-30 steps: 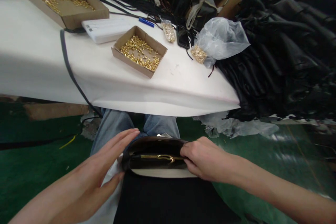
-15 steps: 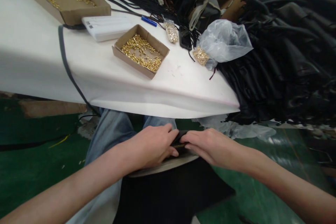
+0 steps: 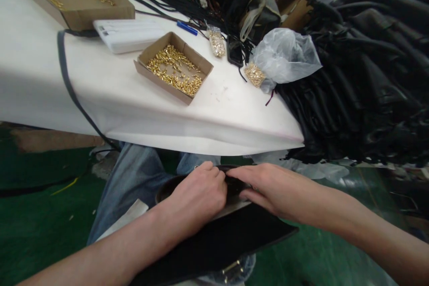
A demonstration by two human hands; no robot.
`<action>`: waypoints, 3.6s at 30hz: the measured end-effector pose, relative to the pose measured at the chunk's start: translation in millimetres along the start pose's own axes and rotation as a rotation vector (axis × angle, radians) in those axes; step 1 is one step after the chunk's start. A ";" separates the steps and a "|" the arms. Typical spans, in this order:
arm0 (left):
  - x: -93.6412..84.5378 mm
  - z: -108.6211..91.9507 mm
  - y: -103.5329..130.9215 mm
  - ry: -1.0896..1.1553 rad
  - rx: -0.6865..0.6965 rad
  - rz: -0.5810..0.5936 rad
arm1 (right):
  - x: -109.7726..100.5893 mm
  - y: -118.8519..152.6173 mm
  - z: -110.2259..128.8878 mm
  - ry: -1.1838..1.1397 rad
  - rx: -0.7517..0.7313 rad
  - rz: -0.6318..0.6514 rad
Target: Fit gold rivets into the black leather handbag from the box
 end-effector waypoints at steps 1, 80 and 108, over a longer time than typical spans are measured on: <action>-0.1 -0.8 -1.1 -0.012 -0.005 0.020 | 0.2 1.5 0.4 0.007 -0.008 -0.019; 7.4 71.6 46.4 1.308 -0.268 0.146 | -31.2 -20.3 42.4 -0.043 0.080 -0.161; 10.8 64.8 49.8 1.128 -0.407 0.087 | -14.8 -10.8 17.1 -0.205 0.160 -0.228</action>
Point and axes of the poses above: each hand's wrist, its own y-axis away from the middle knuckle, its own x-axis out of the palm, z = x × y, the point moved 9 cm from there along -y, towards the middle knuckle
